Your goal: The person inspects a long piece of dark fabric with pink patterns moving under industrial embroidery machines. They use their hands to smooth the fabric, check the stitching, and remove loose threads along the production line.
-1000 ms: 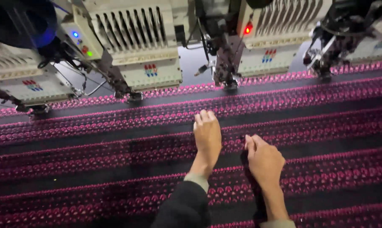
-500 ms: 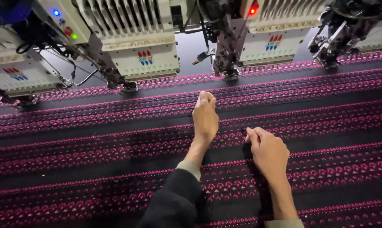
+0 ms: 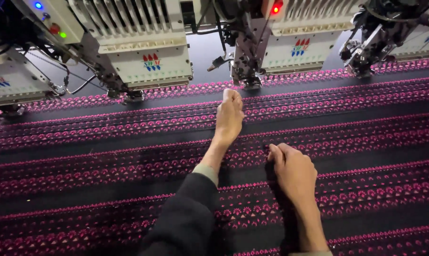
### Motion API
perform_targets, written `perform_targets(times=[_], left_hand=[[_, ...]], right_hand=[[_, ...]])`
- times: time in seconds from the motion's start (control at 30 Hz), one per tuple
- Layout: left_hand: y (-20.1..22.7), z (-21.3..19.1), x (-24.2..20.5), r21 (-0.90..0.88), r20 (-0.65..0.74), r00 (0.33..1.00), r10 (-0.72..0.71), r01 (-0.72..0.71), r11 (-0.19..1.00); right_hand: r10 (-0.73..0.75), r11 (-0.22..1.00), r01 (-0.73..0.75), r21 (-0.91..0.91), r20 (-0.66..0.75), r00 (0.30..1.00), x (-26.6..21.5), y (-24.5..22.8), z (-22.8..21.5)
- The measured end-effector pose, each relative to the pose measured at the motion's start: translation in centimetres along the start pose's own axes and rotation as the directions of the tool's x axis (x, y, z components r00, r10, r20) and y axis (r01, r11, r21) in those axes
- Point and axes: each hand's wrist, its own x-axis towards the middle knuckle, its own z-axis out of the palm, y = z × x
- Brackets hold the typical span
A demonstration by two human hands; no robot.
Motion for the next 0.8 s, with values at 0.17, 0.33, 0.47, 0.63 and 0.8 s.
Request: perform_targets(times=[0.17,0.33,0.47,0.63,0.8], left_hand=[[2.1,-2.1,-3.7,0.440,-0.058,0.998,0.011,0.016,0.898],[0.4,-3.2,-8.8,0.019,-0.144,0.990,0.005,-0.002,1.000],[7.1,-3.1,-16.7,-0.226,-0.035,0.959,-0.281,0.266,0.937],[9.1,-5.2,-26.7,-0.252,-0.009,0.921,-0.389,0.374,0.892],[9.1,-7.1,-38.4,-0.330,0.007,0.932,-0.363,0.345,0.879]], right_hand=[[0.023,0.999,-0.023,0.037,0.006,1.000,0.6,0.4,0.2],[-0.053,0.996,0.053,0.077,-0.009,0.999,0.8,0.7,0.7],[-0.092,0.966,0.108,0.234,-0.076,0.993,0.6,1.0,1.3],[-0.279,0.879,0.377,0.293,-0.326,0.903,-1.3,3.7,5.3],[-0.476,0.707,0.455,0.542,-0.111,0.872,-21.6,2.0,2.6]])
